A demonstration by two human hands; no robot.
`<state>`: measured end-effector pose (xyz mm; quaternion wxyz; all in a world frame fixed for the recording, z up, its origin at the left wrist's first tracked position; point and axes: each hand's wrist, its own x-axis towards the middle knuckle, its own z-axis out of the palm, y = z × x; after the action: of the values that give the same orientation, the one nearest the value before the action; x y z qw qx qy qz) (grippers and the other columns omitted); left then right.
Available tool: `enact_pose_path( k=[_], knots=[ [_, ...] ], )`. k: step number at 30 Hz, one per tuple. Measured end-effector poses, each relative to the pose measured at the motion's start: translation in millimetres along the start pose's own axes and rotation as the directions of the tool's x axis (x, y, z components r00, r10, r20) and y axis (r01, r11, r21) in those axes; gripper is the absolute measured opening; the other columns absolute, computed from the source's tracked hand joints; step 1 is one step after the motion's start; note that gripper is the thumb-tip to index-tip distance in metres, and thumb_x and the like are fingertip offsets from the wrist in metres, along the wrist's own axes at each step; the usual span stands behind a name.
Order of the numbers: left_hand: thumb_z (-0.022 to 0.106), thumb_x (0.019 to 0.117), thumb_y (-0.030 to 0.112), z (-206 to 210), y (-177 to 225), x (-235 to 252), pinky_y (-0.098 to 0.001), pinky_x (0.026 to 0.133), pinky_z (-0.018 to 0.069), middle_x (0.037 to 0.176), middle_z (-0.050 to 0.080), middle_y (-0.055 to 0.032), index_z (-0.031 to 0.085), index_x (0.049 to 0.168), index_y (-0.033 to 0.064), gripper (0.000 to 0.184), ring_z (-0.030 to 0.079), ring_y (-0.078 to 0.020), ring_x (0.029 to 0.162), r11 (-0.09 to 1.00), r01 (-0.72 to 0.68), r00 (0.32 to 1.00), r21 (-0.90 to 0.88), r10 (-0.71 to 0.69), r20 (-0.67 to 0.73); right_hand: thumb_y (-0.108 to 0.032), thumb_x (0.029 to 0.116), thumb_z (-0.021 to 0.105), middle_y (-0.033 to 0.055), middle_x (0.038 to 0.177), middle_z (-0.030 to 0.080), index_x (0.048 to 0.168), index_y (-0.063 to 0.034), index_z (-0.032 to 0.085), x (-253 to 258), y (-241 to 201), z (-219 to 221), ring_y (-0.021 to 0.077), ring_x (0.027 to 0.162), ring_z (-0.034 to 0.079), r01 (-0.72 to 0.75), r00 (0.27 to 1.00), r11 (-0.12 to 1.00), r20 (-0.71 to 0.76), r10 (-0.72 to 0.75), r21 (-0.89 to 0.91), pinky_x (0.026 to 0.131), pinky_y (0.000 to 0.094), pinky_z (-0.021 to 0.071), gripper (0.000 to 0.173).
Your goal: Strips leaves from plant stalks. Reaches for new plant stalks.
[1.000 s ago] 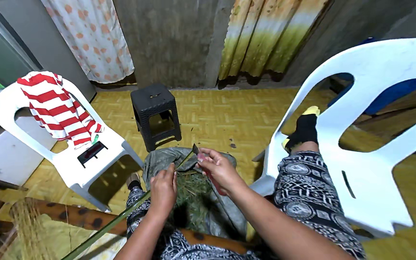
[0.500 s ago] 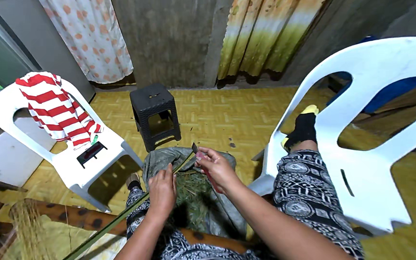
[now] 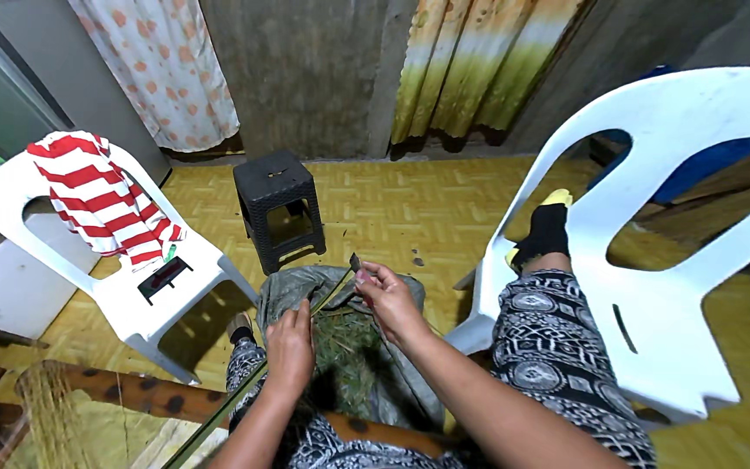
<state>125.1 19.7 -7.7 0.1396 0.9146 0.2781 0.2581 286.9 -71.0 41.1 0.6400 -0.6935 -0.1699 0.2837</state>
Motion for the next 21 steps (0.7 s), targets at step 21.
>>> enact_pose_path(
  k=[21],
  knots=[
    [0.059,0.0997,0.012,1.0,-2.1,-3.0,-0.0566,0.073,0.0550,0.092,0.072,-0.0190,0.072,0.126,0.0032,0.031,0.072,-0.0378,0.083,1.000,-0.016,1.000,-0.002,0.016,0.014,-0.001,0.1016,0.059,0.0097,0.099,0.065,0.137,0.0003,0.055,12.9,-18.0,-17.0,0.0092,0.074,0.061,0.005,0.997,0.999,-0.080,-0.002,0.047,0.066,0.0226,0.0512,0.035]
  ],
)
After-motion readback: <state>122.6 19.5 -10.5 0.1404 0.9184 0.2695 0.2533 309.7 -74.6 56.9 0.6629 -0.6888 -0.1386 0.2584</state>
